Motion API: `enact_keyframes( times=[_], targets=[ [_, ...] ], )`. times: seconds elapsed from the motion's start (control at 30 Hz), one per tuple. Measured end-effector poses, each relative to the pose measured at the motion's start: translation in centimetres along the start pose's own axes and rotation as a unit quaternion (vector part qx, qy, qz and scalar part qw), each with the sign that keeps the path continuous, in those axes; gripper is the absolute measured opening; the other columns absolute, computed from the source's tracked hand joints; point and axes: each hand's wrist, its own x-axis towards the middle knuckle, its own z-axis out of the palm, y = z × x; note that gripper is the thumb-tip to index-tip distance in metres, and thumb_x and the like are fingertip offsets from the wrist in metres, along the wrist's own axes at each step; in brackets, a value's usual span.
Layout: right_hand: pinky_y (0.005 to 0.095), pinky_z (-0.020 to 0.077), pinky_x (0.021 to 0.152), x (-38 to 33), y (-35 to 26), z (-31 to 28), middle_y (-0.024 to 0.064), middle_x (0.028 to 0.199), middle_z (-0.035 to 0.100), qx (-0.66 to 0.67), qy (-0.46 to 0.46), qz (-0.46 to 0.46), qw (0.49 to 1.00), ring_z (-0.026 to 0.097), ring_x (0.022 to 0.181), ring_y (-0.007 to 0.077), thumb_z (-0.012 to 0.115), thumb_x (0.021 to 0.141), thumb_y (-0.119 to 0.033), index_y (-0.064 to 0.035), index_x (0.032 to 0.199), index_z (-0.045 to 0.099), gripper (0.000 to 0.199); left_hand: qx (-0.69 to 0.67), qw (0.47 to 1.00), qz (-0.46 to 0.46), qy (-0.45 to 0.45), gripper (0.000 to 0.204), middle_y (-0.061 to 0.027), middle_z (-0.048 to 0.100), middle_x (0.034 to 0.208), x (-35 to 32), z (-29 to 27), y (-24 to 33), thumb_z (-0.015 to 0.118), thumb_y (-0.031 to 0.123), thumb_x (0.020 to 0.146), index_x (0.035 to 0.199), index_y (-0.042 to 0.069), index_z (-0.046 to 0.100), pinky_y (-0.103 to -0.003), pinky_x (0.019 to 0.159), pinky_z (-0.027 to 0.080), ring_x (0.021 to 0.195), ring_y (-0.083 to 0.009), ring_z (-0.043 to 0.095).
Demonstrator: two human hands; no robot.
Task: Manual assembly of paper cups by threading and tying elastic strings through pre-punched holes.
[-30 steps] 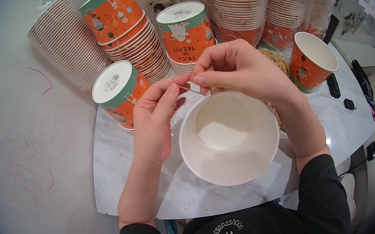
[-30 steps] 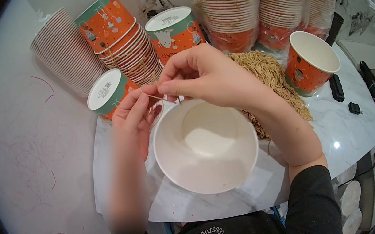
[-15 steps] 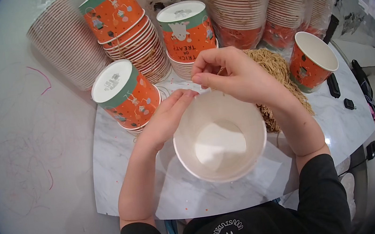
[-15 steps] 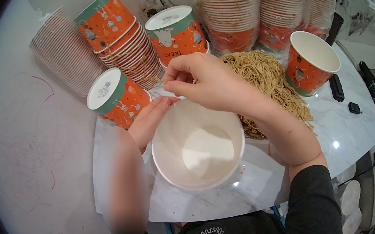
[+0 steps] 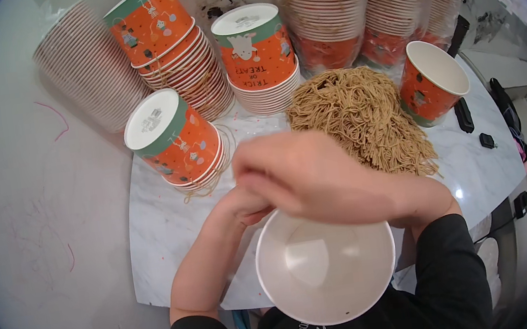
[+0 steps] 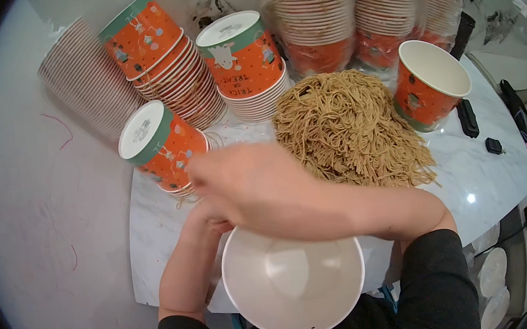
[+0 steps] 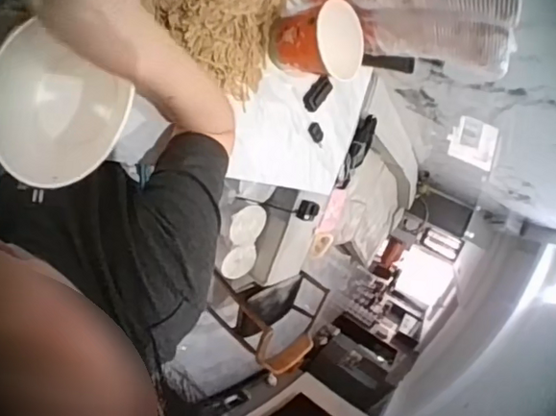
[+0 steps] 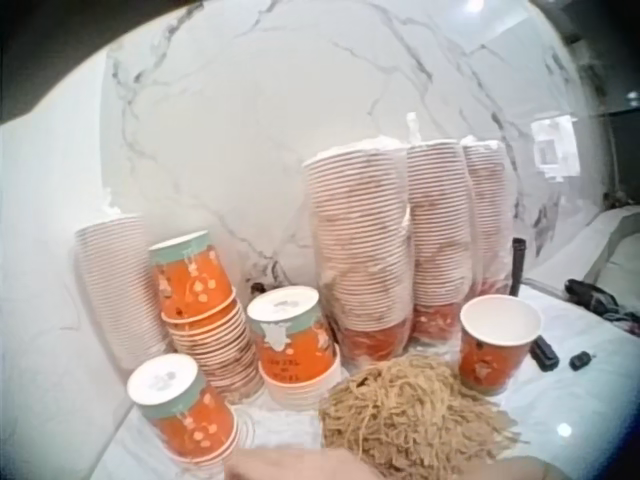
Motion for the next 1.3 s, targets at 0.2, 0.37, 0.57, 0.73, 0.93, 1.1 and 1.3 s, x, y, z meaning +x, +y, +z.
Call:
enact_keyframes(
  times=[0.2,0.37,0.57,0.73,0.93,1.1,1.3],
  targets=[
    [0.0419,0.0528,0.068,-2.3,-0.2,2.7,0.0076,0.082,0.065,-0.063,-0.048,-0.109,0.991,0.066,0.079,0.0281,0.07,0.084,-0.012,-0.0066,0.093,0.063,0.013,-0.141,0.987,0.078,0.01,0.02,-0.0063,0.068,0.09,0.4,-1.2,4.2,0.053,0.023,0.104,0.103,0.005,0.06,-0.039,0.089,0.056,0.091,-0.0205,0.069],
    [0.0457,0.0554,0.073,-1.0,0.8,2.1,0.0155,0.08,0.067,-0.059,-0.087,-0.147,0.984,0.068,0.087,0.0343,0.062,0.076,-0.005,0.0013,0.087,0.062,0.012,-0.156,0.932,0.326,-0.013,0.021,-0.0084,0.068,0.094,-1.6,-2.0,6.2,0.049,0.023,0.106,0.103,0.005,0.059,-0.038,0.089,0.055,0.101,-0.0214,0.068],
    [0.0395,0.0534,0.073,0.7,1.9,1.5,0.0124,0.083,0.069,0.065,-0.146,-0.017,0.987,0.068,0.084,0.028,0.064,0.09,-0.013,-0.0034,0.093,0.066,0.01,0.01,0.878,0.45,0.166,0.024,-0.0111,0.072,0.111,-3.1,-0.3,7.8,0.05,0.022,0.106,0.104,0.004,0.065,-0.034,0.091,0.052,0.105,-0.0196,0.067],
    [0.0229,0.0512,0.071,2.0,3.7,0.1,-0.0011,0.086,0.068,0.29,-0.06,0.143,0.944,0.063,0.078,0.0048,0.07,0.096,-0.012,-0.0008,0.1,0.069,0.012,0.182,0.876,0.368,0.253,0.025,-0.0032,0.073,0.106,-3.2,-0.3,8.2,0.059,0.021,0.103,0.104,0.001,0.073,-0.024,0.08,0.046,0.085,-0.0043,0.057],
    [0.0181,0.0483,0.07,2.9,6.0,0.0,-0.0042,0.085,0.066,0.205,0.044,0.153,0.966,0.059,0.076,0.0014,0.073,0.094,-0.009,-0.0021,0.098,0.067,0.01,0.161,0.869,0.406,0.231,0.022,-0.0014,0.072,0.099,-3.7,0.3,8.2,0.065,0.016,0.101,0.11,-0.001,0.074,-0.019,0.073,0.043,0.077,-0.0025,0.052],
    [0.0222,0.0501,0.068,2.6,5.3,0.9,-0.0013,0.082,0.067,0.317,-0.037,0.137,0.938,0.06,0.076,0.0046,0.072,0.093,-0.009,0.0008,0.096,0.069,0.011,0.141,0.861,0.435,0.222,0.021,-0.005,0.073,0.102,-3.9,0.8,8.0,0.066,0.013,0.1,0.112,-0.003,0.073,-0.021,0.075,0.048,0.08,-0.0041,0.057],
    [0.0225,0.05,0.071,2.5,4.9,1.0,-0.0009,0.087,0.068,0.358,-0.09,0.115,0.922,0.061,0.079,0.0047,0.07,0.095,-0.01,-0.0002,0.098,0.069,0.011,0.12,0.882,0.402,0.213,0.026,-0.0085,0.072,0.107,-3.9,0.4,8.4,0.065,0.011,0.1,0.121,-0.004,0.067,-0.026,0.082,0.056,0.093,-0.0096,0.067]
  ],
)
